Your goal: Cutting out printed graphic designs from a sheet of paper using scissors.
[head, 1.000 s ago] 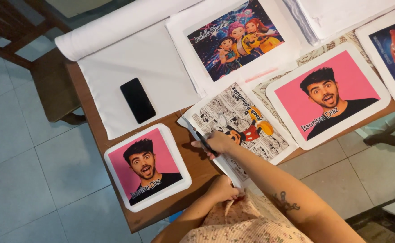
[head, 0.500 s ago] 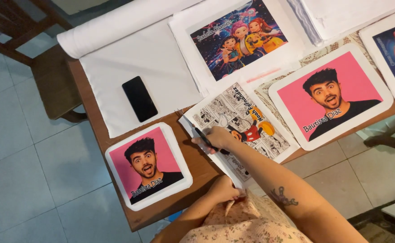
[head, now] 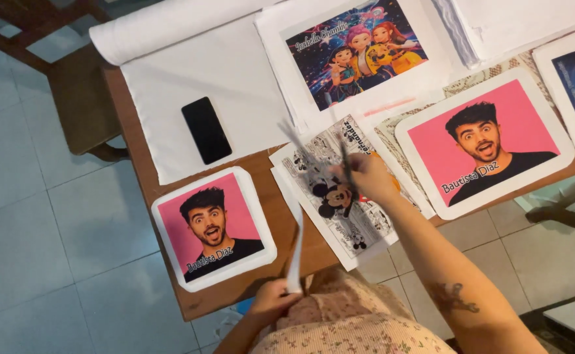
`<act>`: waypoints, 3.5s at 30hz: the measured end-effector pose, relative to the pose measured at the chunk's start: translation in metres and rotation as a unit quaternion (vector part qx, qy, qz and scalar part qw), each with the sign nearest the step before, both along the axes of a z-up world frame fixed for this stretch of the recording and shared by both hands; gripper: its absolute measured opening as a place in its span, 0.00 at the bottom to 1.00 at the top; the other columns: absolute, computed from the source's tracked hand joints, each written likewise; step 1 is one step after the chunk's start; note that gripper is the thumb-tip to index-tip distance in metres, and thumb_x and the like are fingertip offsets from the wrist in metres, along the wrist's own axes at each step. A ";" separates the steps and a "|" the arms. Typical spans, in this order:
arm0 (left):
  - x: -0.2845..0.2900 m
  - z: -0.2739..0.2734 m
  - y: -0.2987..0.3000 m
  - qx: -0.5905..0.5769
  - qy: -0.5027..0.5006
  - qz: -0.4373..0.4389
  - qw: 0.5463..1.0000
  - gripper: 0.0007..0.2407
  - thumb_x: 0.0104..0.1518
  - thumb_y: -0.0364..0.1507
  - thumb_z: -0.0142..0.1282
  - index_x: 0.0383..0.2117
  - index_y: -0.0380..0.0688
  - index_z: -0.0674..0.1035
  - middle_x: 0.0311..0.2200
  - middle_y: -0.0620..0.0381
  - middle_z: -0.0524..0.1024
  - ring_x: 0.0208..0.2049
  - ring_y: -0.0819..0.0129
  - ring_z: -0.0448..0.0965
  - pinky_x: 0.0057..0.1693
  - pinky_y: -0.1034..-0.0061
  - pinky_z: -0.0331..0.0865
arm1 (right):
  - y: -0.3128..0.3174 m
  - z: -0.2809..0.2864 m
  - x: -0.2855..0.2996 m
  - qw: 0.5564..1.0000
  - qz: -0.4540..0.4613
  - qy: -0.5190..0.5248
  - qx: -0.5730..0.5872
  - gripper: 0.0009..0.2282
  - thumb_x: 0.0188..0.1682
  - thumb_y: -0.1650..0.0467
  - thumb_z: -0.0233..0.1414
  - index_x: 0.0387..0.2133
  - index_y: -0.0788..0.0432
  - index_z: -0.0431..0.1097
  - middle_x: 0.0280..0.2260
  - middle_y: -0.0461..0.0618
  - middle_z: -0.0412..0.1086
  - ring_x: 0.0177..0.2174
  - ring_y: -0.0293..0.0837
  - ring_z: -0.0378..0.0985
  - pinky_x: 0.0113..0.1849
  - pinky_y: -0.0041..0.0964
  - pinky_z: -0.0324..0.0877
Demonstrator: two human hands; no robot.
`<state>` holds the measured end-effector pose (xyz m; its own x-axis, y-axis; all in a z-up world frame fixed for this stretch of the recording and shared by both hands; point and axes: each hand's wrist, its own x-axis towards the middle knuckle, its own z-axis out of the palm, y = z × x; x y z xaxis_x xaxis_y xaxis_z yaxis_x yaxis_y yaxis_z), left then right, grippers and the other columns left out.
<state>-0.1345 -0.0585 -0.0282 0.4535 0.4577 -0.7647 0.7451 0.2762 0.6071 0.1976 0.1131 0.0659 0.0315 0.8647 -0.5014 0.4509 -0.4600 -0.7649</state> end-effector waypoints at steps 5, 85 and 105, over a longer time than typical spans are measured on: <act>-0.128 -0.016 -0.059 -0.186 0.297 0.202 0.914 0.15 0.55 0.40 0.61 0.41 0.46 0.86 0.41 0.56 0.88 0.40 0.66 0.84 0.50 0.72 0.72 | -0.077 -0.014 0.064 0.976 -0.099 -0.186 0.047 0.17 0.46 0.55 0.60 0.29 0.57 0.74 0.24 0.50 0.75 0.26 0.46 0.74 0.28 0.42 0.64; 0.050 -0.003 0.015 0.647 -0.143 -0.221 0.715 0.13 0.63 0.27 0.50 0.53 0.50 0.78 0.57 0.51 0.74 0.58 0.50 0.71 0.63 0.51 0.63 | -0.212 -0.059 0.122 0.873 -0.421 -0.236 0.069 0.16 0.44 0.58 0.63 0.39 0.53 0.74 0.35 0.45 0.77 0.36 0.46 0.77 0.40 0.42 0.67; 0.038 -0.016 -0.027 0.464 0.238 0.010 0.853 0.33 0.45 0.23 0.54 0.60 0.81 0.71 0.22 0.63 0.81 0.23 0.53 0.78 0.28 0.55 0.71 | -0.139 -0.115 0.106 0.936 -0.054 -0.336 0.087 0.13 0.40 0.69 0.51 0.39 0.48 0.74 0.31 0.53 0.77 0.31 0.63 0.78 0.29 0.57 0.72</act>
